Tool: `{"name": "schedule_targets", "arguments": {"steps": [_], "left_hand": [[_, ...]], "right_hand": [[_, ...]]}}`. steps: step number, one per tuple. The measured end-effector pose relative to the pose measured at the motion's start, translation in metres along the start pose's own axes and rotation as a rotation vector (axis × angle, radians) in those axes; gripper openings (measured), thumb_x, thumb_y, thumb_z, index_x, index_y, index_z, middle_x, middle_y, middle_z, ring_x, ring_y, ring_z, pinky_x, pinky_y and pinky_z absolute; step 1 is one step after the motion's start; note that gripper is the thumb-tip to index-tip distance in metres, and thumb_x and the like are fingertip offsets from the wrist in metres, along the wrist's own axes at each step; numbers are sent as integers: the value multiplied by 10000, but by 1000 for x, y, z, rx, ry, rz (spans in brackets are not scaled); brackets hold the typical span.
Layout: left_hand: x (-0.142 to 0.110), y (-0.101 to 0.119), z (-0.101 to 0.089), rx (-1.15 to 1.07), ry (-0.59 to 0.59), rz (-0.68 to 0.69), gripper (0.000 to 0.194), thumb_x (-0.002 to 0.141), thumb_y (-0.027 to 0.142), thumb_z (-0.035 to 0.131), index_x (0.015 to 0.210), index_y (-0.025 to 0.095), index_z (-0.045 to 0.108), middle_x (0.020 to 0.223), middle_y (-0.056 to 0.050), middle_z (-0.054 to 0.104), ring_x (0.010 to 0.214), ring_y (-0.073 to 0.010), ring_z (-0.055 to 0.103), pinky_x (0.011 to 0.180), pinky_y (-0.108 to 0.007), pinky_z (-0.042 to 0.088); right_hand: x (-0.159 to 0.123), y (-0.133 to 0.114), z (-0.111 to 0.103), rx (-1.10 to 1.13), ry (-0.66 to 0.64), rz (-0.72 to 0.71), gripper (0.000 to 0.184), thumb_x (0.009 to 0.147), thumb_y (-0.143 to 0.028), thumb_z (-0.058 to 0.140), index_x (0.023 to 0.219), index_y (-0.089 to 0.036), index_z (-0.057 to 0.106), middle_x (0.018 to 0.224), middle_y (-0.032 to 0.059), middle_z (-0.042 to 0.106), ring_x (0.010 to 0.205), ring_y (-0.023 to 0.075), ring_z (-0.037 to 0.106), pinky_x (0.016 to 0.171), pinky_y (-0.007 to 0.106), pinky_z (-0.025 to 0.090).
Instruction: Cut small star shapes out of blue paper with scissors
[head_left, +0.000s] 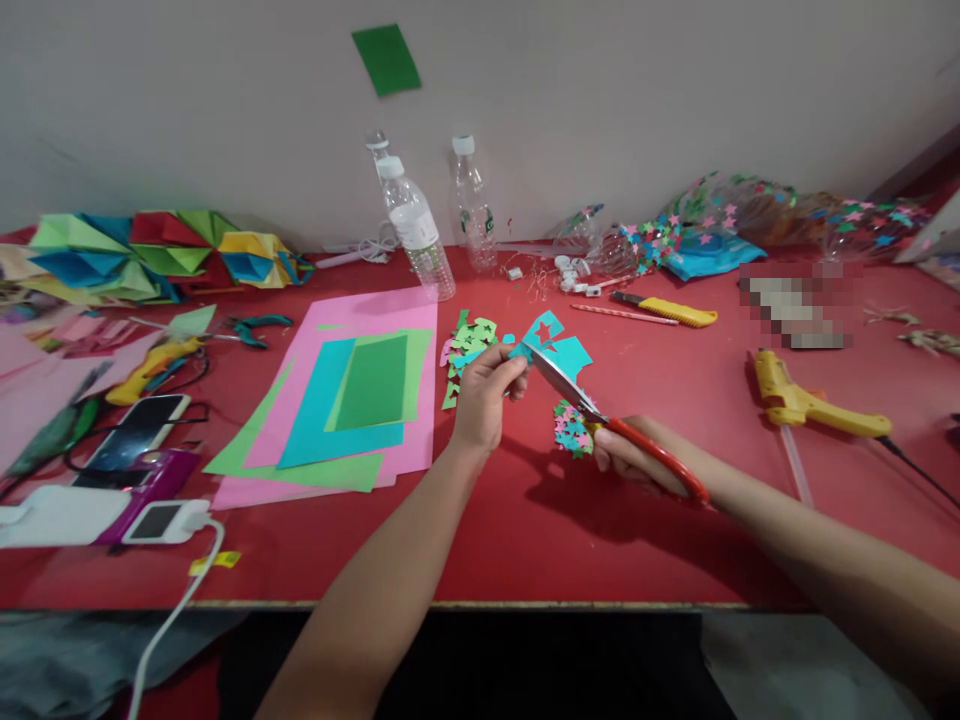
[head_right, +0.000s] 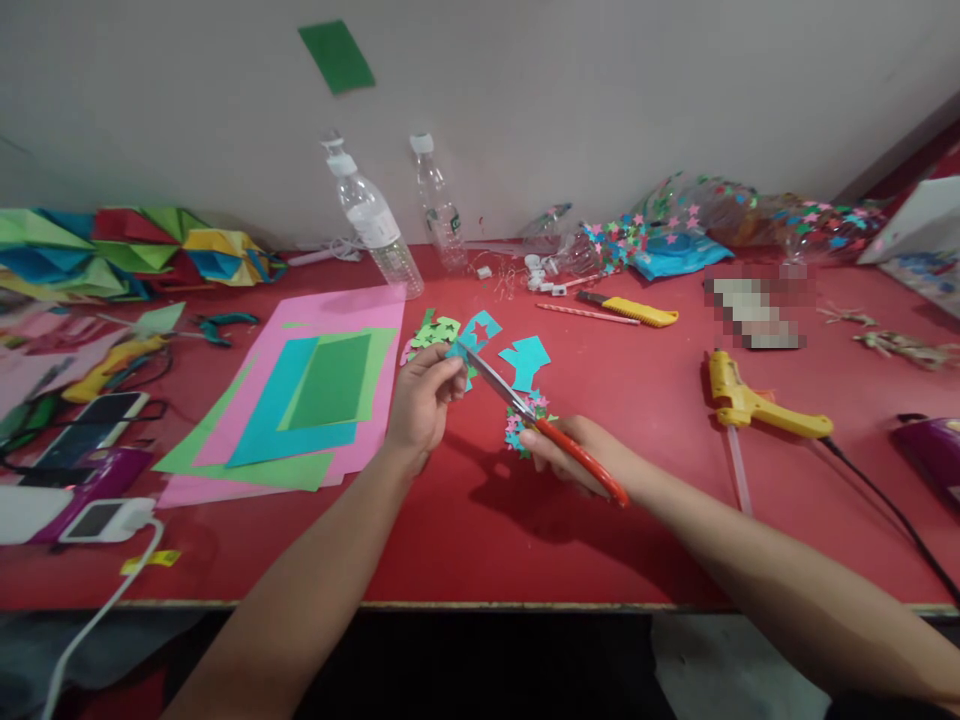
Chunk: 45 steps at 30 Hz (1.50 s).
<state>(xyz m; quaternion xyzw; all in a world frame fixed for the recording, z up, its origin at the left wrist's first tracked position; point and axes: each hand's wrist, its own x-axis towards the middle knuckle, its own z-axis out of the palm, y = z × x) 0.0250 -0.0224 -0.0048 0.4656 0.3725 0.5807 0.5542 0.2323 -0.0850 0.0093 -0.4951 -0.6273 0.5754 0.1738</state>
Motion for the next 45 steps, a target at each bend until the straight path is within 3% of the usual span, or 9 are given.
{"name": "schedule_targets", "arguments": {"steps": [7, 18, 33, 45], "left_hand": [[1, -1, -1, 10, -33, -11, 133, 748, 250, 630, 640, 185, 590, 525, 48, 510, 483, -53, 433, 479, -184, 354], [2, -1, -2, -7, -40, -23, 135, 748, 240, 629, 634, 184, 583, 523, 52, 504, 478, -48, 424, 471, -179, 341], [2, 3, -1, -24, -20, -18, 139, 736, 237, 640, 625, 179, 580, 514, 56, 493, 470, -44, 418, 466, -177, 334], [8, 2, -5, -36, 136, 18, 177, 725, 295, 675, 647, 186, 559, 515, 60, 492, 456, -42, 423, 444, -168, 339]], "right_hand": [[0, 1, -1, -47, 4, -27, 594, 857, -729, 427, 698, -168, 541, 448, -50, 427, 360, 73, 382, 386, 212, 319], [1, 0, 4, 9, 75, 137, 600, 769, -775, 505, 654, -186, 491, 442, -67, 389, 330, 59, 350, 336, 195, 263], [0, -4, 2, -30, 103, 65, 558, 744, -732, 565, 629, -191, 482, 443, -64, 376, 360, 69, 348, 373, 213, 247], [3, 0, 1, 22, 90, 129, 551, 705, -719, 625, 624, -201, 457, 437, -77, 351, 340, 65, 333, 344, 205, 246]]}}
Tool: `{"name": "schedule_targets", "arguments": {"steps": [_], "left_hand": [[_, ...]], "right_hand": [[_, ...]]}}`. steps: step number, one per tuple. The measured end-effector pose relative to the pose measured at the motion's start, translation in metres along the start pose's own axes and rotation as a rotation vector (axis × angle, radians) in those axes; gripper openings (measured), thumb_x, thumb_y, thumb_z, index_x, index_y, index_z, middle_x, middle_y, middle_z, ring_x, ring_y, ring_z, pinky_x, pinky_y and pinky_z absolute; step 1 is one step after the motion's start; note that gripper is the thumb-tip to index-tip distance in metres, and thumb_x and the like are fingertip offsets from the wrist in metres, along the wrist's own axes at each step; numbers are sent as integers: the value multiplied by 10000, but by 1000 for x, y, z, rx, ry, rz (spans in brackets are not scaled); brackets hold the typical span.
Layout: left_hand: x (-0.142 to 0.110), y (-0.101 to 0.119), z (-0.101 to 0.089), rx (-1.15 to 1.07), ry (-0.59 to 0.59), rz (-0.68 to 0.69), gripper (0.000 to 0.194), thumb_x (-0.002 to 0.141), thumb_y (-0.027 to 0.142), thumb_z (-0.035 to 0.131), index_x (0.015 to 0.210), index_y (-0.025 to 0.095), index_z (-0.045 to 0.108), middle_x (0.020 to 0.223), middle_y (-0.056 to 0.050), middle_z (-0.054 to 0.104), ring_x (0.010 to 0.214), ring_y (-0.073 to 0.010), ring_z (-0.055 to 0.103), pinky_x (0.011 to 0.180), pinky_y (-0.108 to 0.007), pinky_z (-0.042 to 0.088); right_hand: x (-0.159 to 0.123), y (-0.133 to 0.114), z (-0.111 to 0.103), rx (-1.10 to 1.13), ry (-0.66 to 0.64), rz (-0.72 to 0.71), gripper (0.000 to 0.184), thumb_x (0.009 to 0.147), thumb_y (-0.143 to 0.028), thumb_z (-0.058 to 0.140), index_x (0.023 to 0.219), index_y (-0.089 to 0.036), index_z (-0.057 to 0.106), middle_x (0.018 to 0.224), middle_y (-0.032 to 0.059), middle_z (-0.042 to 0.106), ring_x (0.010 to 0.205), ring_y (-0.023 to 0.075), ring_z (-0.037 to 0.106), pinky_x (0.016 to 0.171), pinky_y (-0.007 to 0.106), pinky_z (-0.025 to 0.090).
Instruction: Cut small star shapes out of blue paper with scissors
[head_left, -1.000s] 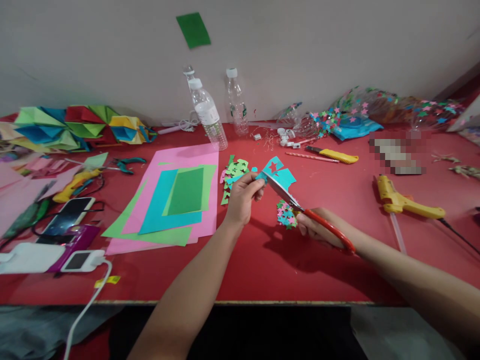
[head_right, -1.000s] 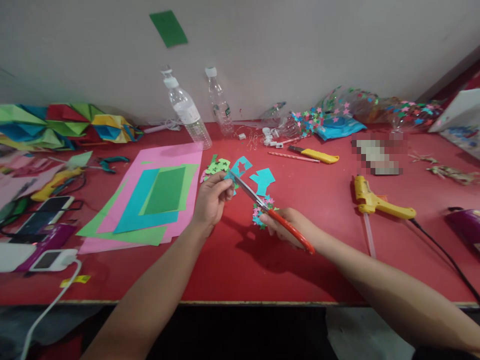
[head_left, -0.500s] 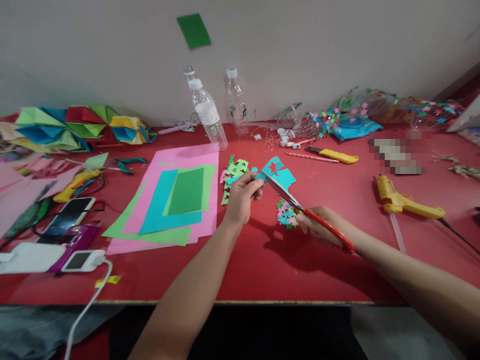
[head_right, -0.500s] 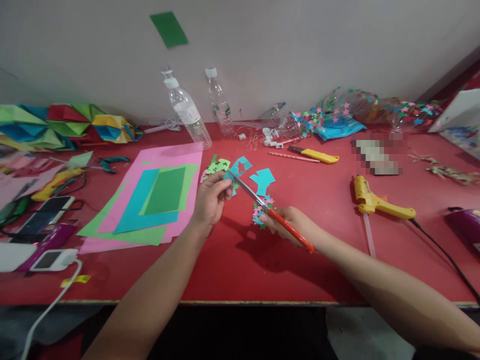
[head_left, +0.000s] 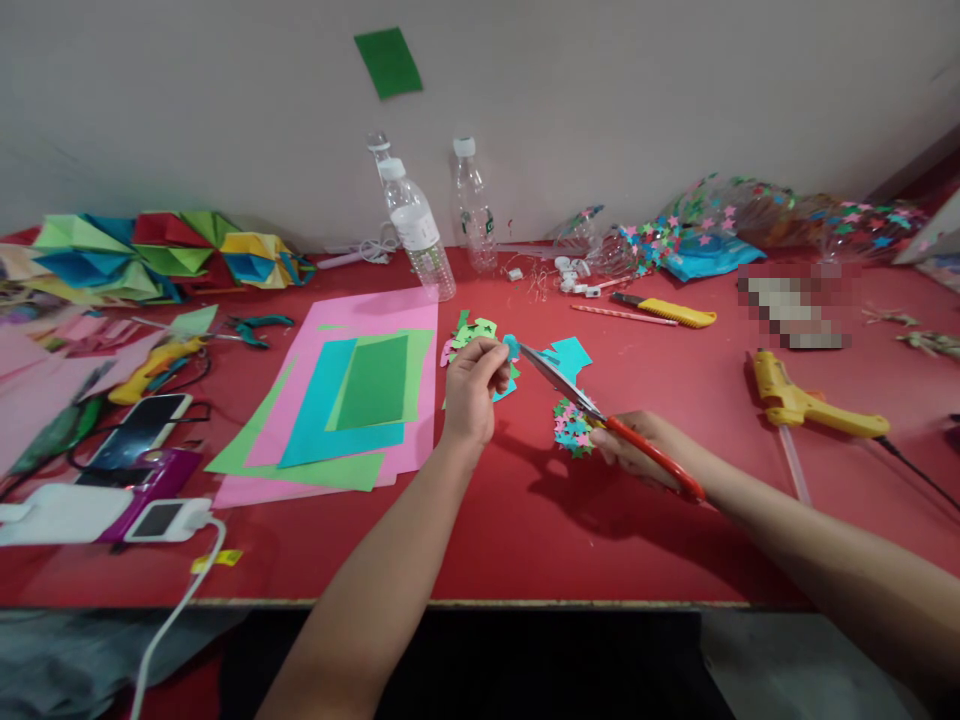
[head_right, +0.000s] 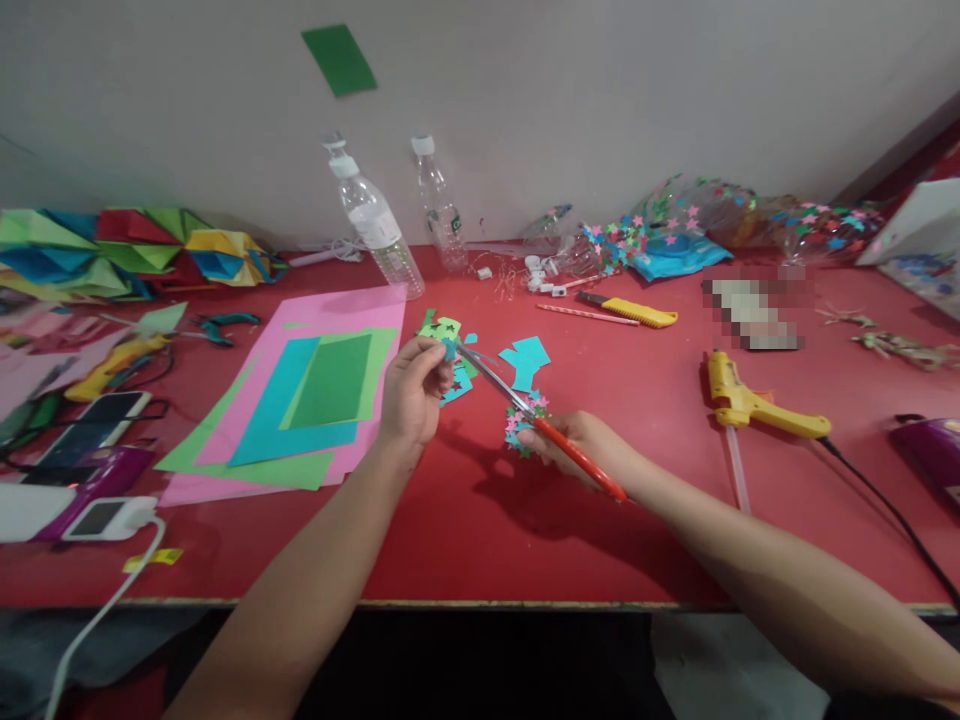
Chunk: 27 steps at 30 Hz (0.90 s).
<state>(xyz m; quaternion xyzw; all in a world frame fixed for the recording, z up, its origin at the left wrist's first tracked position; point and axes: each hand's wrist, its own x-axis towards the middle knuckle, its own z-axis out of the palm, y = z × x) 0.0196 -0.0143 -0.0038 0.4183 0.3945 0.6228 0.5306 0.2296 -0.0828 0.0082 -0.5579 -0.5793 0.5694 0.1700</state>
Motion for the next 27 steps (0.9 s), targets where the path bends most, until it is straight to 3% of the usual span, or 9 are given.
{"name": "schedule_targets", "arguments": {"steps": [6, 13, 27], "left_hand": [[-3, -1, 3, -11, -136, -80, 187, 761, 330, 667, 692, 169, 604, 583, 21, 596, 488, -59, 513, 478, -188, 405], [0, -2, 0, 0, -79, -10, 145, 774, 280, 648, 689, 181, 584, 582, 35, 593, 500, -57, 516, 487, -178, 407], [0, 0, -3, 149, -127, 42, 182, 777, 288, 635, 640, 184, 574, 542, 45, 543, 474, -54, 476, 479, -183, 388]], "right_hand": [[2, 2, 1, -17, 44, 12, 551, 726, -720, 610, 633, -193, 478, 434, -71, 373, 336, 69, 353, 348, 210, 259], [1, 0, 0, -8, 2, -19, 552, 725, -715, 616, 620, -193, 471, 427, -70, 381, 340, 69, 358, 354, 209, 274], [-3, 2, -5, -112, -84, -167, 557, 864, -704, 452, 696, -177, 519, 479, -59, 405, 389, 77, 386, 404, 211, 300]]}}
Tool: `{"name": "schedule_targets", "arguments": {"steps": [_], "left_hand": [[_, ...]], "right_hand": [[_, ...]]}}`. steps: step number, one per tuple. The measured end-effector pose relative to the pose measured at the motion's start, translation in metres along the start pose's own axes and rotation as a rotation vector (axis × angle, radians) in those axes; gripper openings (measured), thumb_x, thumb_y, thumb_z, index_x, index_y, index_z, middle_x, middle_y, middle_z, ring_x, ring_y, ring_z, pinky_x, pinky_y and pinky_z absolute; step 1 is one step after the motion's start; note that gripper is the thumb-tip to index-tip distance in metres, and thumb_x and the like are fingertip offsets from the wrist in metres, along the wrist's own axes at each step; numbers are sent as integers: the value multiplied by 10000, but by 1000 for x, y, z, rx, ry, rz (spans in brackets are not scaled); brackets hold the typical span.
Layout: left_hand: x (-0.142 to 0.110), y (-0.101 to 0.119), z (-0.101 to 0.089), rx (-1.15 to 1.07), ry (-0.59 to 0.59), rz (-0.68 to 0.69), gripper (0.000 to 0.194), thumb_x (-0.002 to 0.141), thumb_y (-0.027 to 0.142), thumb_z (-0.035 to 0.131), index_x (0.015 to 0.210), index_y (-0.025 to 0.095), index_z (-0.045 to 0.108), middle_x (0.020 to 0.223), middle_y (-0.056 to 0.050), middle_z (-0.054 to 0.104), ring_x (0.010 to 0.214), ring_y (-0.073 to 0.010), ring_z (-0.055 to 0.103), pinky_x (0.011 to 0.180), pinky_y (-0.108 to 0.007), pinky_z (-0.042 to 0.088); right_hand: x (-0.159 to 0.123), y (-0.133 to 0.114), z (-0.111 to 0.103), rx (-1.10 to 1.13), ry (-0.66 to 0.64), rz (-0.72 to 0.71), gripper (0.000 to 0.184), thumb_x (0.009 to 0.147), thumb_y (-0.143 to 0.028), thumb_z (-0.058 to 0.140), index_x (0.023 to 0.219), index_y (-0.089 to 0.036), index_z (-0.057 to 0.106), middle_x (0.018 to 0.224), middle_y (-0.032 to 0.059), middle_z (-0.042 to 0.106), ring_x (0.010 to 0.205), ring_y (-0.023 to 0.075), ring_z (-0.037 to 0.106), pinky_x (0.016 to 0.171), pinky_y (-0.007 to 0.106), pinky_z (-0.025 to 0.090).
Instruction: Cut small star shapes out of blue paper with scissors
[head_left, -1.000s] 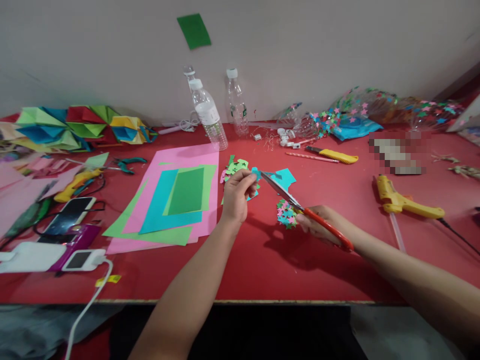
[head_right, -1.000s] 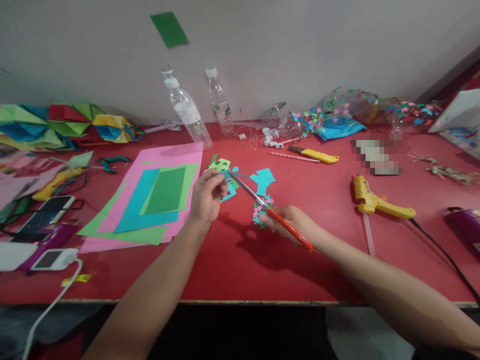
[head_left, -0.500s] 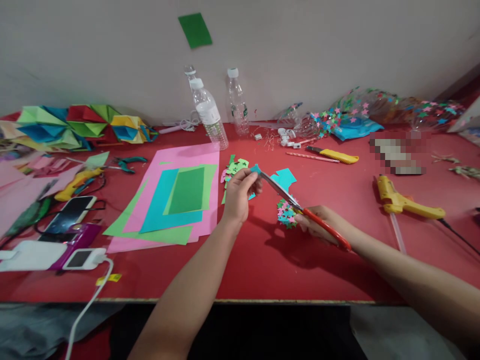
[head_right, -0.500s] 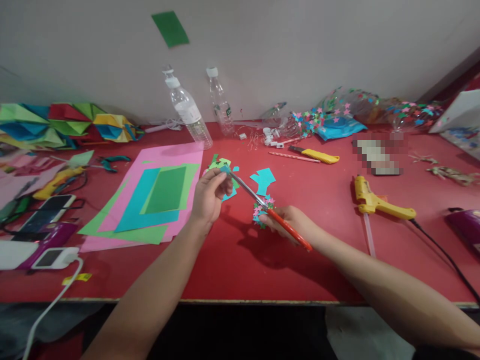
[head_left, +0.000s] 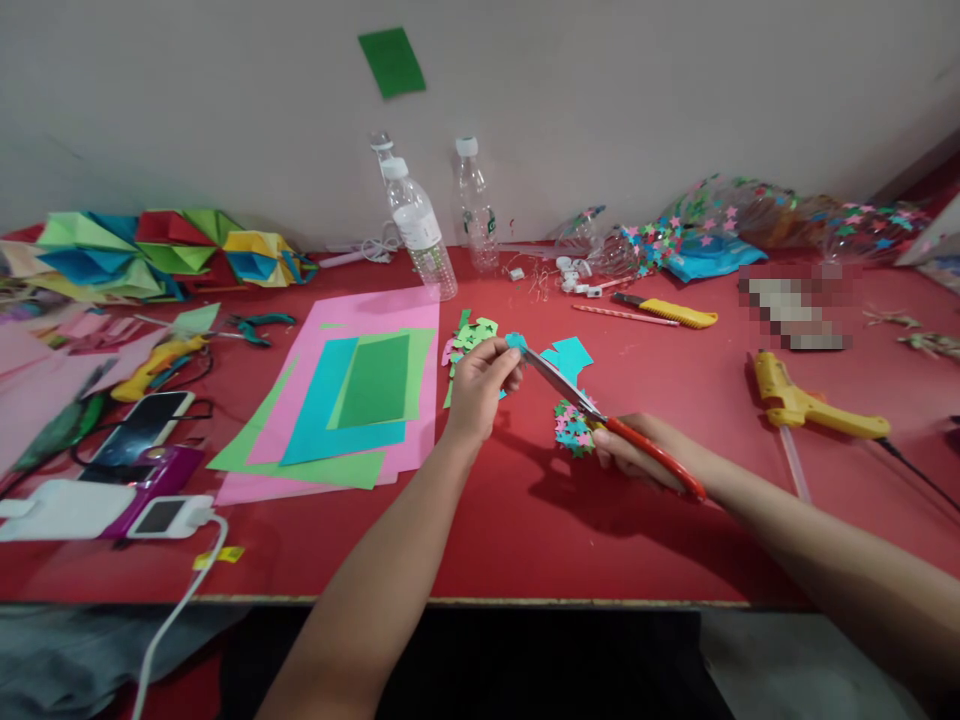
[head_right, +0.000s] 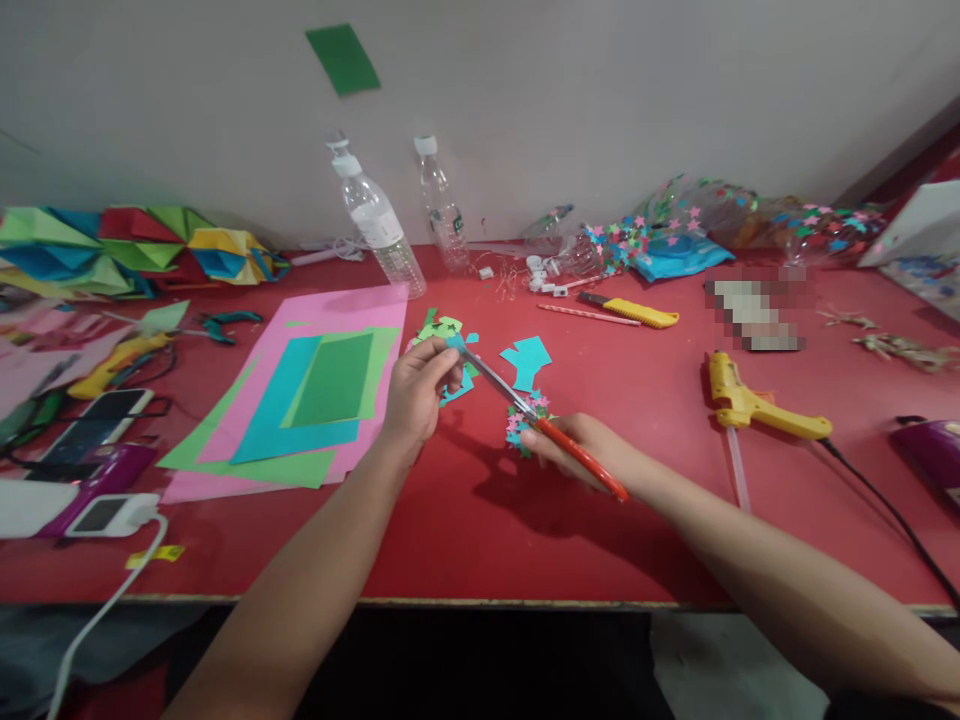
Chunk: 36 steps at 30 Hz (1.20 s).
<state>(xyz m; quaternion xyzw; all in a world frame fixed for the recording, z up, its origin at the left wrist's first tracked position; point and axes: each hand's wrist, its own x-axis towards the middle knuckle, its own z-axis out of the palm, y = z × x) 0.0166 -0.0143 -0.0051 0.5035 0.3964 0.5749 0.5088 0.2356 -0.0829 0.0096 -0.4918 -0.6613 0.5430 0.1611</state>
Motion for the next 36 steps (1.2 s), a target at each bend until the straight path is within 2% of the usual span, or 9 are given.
{"name": "schedule_targets", "arguments": {"steps": [11, 20, 36], "left_hand": [[2, -1, -3, 9, -11, 1, 170, 773, 291, 644, 645, 188, 602, 538, 38, 550, 462, -55, 476, 466, -187, 388], [0, 2, 2, -139, 14, -55, 131, 753, 267, 652, 670, 181, 599, 542, 36, 579, 450, -54, 492, 457, -188, 393], [3, 2, -3, -52, 6, -28, 136, 744, 249, 633, 634, 178, 597, 512, 48, 535, 433, -43, 444, 435, -169, 365]], "right_hand": [[1, 3, 3, 51, 20, 92, 526, 848, -680, 512, 657, -190, 487, 447, -65, 395, 344, 70, 364, 350, 198, 278], [1, -7, 6, 87, 62, 154, 564, 738, -747, 564, 634, -204, 450, 420, -80, 359, 321, 62, 331, 321, 194, 263], [2, -6, 0, 27, 50, 203, 574, 727, -748, 574, 635, -190, 476, 494, -62, 397, 384, 62, 344, 380, 205, 259]]}}
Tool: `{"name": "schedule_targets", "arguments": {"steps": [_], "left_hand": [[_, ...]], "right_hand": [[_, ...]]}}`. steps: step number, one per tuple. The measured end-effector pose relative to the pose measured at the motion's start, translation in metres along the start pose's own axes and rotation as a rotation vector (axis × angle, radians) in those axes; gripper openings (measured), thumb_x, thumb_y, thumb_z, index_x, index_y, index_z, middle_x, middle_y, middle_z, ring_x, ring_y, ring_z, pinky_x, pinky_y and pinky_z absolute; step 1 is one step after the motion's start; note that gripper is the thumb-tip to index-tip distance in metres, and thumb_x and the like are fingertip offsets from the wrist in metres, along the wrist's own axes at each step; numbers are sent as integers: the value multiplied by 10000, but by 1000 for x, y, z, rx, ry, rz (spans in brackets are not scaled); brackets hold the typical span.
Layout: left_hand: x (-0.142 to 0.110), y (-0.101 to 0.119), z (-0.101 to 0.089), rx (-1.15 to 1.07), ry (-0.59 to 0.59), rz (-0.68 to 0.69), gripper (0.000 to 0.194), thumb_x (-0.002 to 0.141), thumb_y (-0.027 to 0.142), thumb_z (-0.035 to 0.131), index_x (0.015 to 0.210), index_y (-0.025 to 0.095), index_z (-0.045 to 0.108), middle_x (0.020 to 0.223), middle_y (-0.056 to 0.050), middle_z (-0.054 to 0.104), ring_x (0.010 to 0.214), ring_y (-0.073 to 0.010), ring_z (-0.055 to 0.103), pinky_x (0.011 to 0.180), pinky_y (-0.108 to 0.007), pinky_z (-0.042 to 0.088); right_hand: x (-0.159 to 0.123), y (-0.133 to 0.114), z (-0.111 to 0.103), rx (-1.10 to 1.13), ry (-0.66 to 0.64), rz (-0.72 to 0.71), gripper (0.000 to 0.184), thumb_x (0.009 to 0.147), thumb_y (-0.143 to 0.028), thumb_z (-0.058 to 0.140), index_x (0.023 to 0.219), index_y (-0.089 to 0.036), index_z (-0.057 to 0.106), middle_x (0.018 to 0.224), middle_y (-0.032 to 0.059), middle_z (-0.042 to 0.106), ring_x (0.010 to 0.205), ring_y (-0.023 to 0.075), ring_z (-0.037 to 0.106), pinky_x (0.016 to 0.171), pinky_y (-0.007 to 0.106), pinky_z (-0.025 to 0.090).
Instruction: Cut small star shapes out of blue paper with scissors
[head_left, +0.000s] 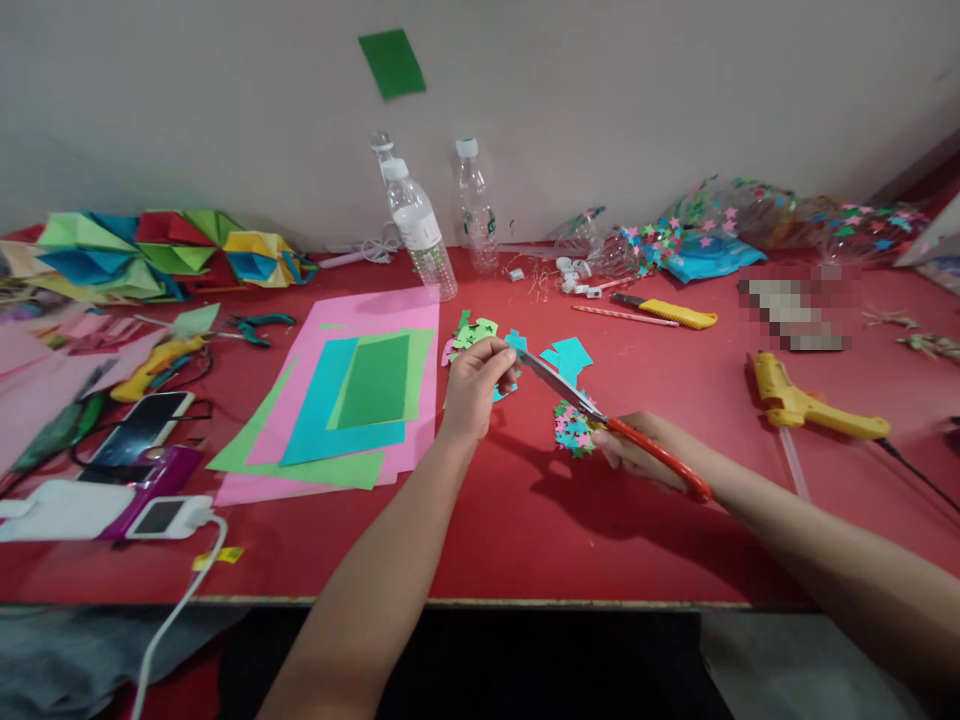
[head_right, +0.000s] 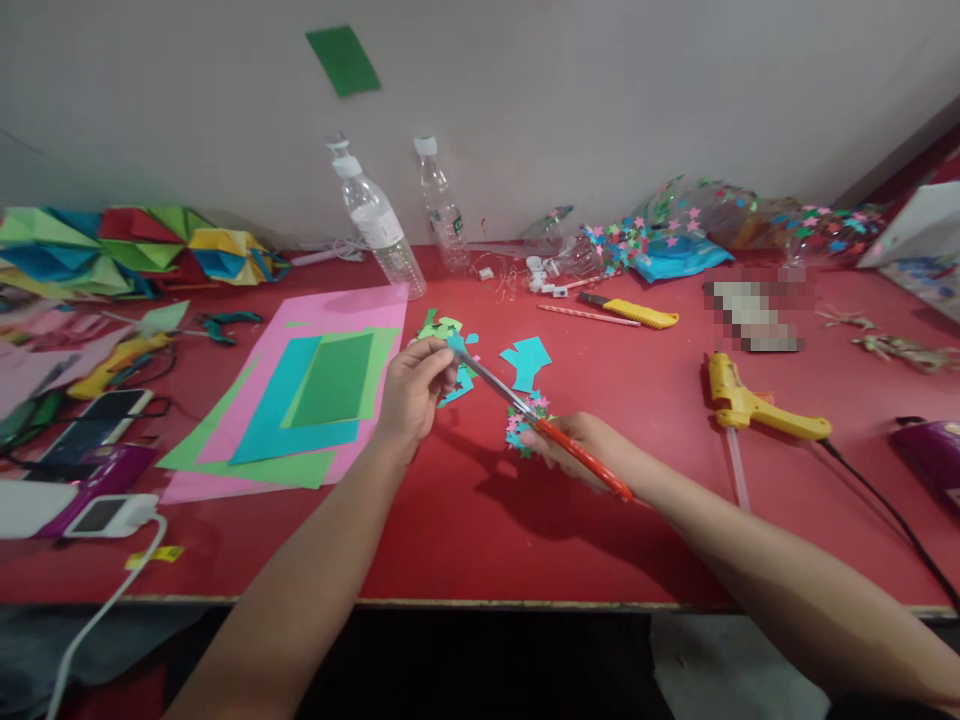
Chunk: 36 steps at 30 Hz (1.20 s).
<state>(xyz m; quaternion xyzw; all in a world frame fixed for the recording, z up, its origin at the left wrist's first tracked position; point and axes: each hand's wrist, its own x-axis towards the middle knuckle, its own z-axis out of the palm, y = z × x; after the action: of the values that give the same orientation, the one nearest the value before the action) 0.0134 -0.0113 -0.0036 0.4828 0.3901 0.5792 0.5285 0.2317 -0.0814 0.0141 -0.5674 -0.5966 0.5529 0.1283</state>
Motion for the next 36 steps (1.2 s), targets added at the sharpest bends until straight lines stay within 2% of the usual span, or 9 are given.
{"name": "schedule_targets", "arguments": {"steps": [15, 23, 30, 36], "left_hand": [[0, 0, 0, 10, 14, 6, 135, 736, 244, 629, 622, 180, 594, 498, 46, 527, 424, -44, 436, 429, -173, 365], [1, 0, -1, 3, 42, 24, 123, 738, 241, 630, 637, 180, 598, 505, 43, 546, 440, -51, 471, 440, -176, 381], [-2, 2, 4, 9, 63, 26, 121, 726, 284, 662, 684, 186, 604, 517, 52, 543, 433, -48, 453, 438, -178, 377], [-5, 1, 9, 42, 42, 35, 152, 738, 272, 657, 643, 189, 573, 522, 52, 520, 452, -46, 446, 451, -176, 372]], "right_hand": [[4, 8, 0, -37, 17, -11, 560, 746, -724, 587, 635, -184, 491, 480, -60, 388, 382, 65, 348, 371, 197, 259], [3, 7, 1, 105, -39, -25, 555, 736, -714, 615, 628, -192, 465, 445, -81, 348, 342, 48, 300, 331, 180, 225], [2, 6, 3, 114, -62, -99, 583, 771, -762, 530, 651, -193, 485, 411, -84, 358, 301, 53, 314, 306, 184, 250], [2, 7, 3, 55, -81, -173, 580, 856, -730, 436, 682, -183, 518, 372, -69, 391, 312, 74, 356, 363, 211, 313]]}}
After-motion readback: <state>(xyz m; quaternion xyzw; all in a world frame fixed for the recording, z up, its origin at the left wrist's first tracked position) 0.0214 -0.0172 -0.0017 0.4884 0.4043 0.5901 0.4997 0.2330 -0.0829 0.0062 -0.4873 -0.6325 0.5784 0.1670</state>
